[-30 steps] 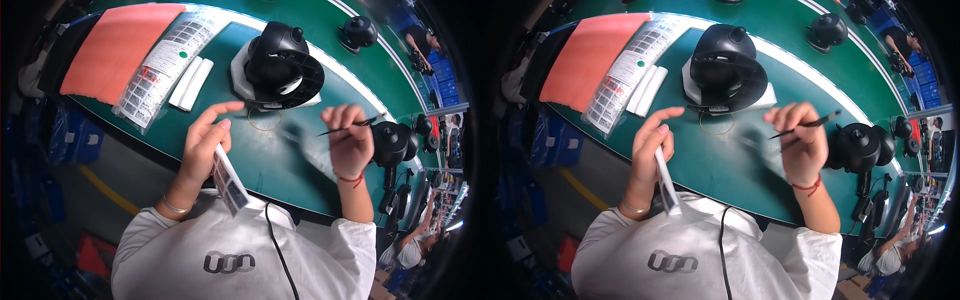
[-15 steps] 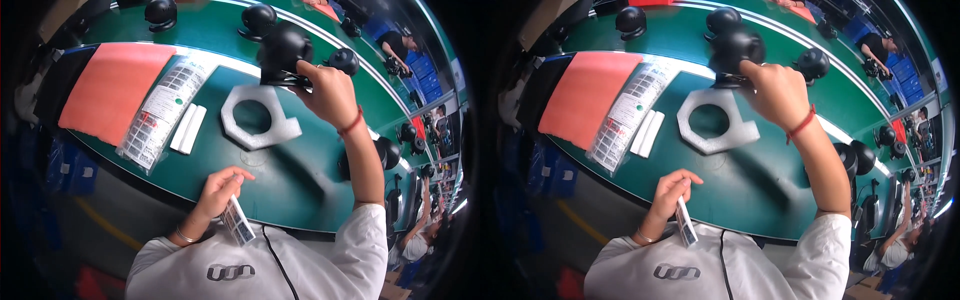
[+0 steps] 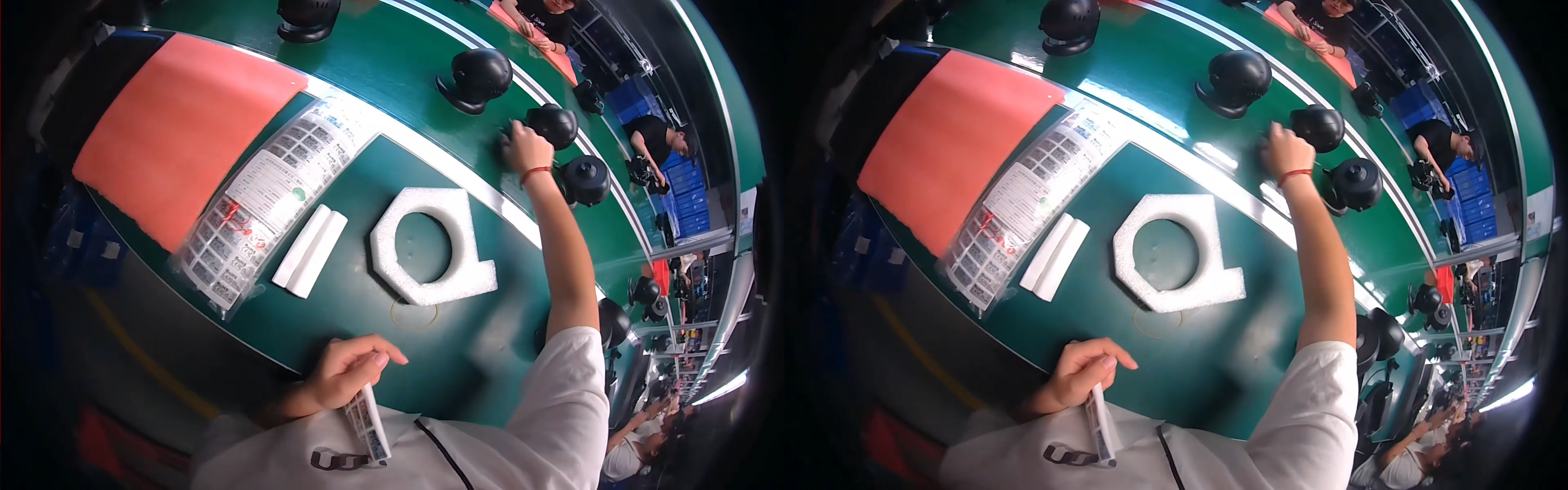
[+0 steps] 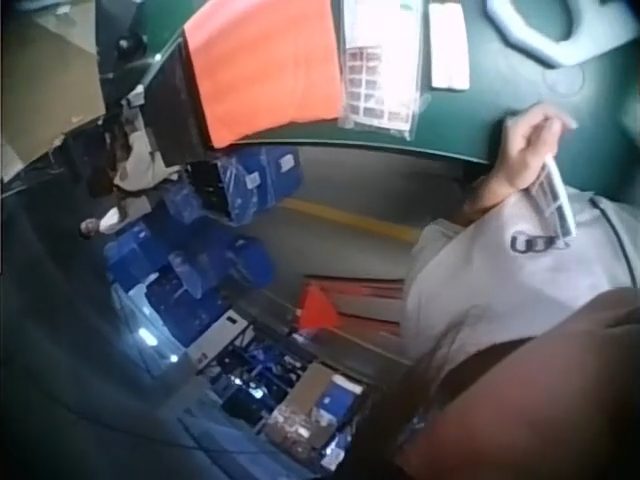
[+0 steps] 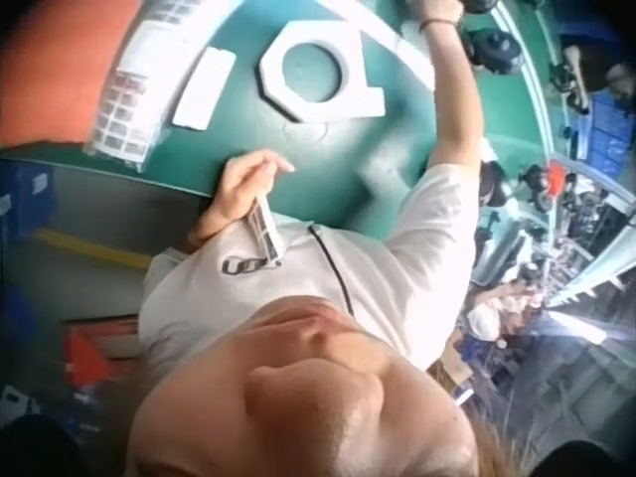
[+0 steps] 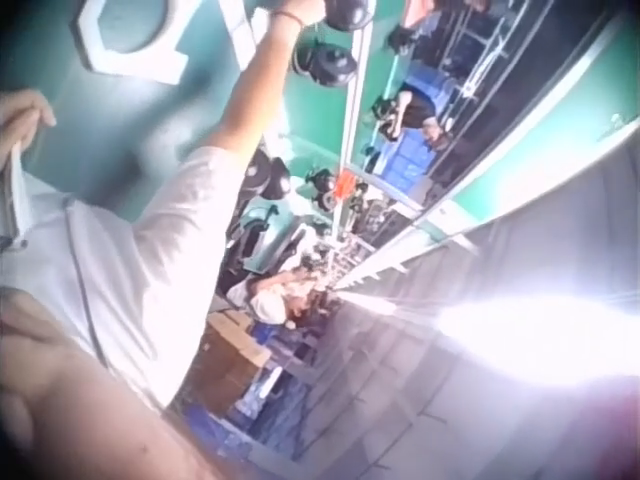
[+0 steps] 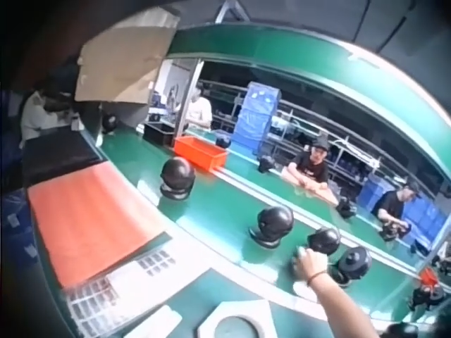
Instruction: The recorder is peeling small labels from a sheet and sticking them onto black plastic components using tweezers on an assembly line.
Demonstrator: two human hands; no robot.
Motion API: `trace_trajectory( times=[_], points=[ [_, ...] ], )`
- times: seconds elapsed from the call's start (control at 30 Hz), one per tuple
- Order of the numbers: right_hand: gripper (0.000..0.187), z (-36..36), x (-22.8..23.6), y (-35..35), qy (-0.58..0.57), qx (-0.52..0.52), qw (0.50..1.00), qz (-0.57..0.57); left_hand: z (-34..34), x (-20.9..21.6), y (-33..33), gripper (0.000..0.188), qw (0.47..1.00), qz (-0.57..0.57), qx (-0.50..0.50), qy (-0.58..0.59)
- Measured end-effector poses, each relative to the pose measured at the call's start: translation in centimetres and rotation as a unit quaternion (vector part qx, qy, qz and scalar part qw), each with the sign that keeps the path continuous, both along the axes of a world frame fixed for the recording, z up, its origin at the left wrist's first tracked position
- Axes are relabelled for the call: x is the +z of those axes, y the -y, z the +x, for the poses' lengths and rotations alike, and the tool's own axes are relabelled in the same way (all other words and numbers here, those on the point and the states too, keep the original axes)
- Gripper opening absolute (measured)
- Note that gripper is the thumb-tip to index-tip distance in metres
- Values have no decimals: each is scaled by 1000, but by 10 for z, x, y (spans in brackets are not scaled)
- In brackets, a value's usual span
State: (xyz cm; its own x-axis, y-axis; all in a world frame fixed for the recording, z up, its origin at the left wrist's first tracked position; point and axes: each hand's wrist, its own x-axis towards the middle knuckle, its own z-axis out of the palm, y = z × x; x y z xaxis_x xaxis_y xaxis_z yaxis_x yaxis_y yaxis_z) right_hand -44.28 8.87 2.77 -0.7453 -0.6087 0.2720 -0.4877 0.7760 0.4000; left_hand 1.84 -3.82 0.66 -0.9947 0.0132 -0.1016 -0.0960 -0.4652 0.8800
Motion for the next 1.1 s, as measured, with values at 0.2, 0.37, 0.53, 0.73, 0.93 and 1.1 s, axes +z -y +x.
trace_trajectory(
  times=[0.2, 0.37, 0.53, 0.73, 0.93, 1.1],
  points=[
    [38, 18, -6, 81, 138, 36, 989, -46, 0, 1, 0, 24, 1000, -3, 9, -6],
    [26, 13, 7, 72, 50, 45, 997, -49, -3, 1, -1, 25, 1000, 20, 8, -15],
    [27, 50, 72, 38, 12, 150, 987, -54, -1, 0, -3, 28, 999, 19, 31, -11],
    [22, 165, 127, -9, 410, 274, 783, -380, 2, 1, -7, 33, 995, 3, 97, -28],
    [29, 253, 116, -48, 395, 230, 839, -295, -9, 3, -16, 34, 988, -37, 145, -25],
    [44, 281, 82, -62, 114, 235, 882, -393, -15, 6, -30, 35, 964, -85, 247, -42]
  ],
)
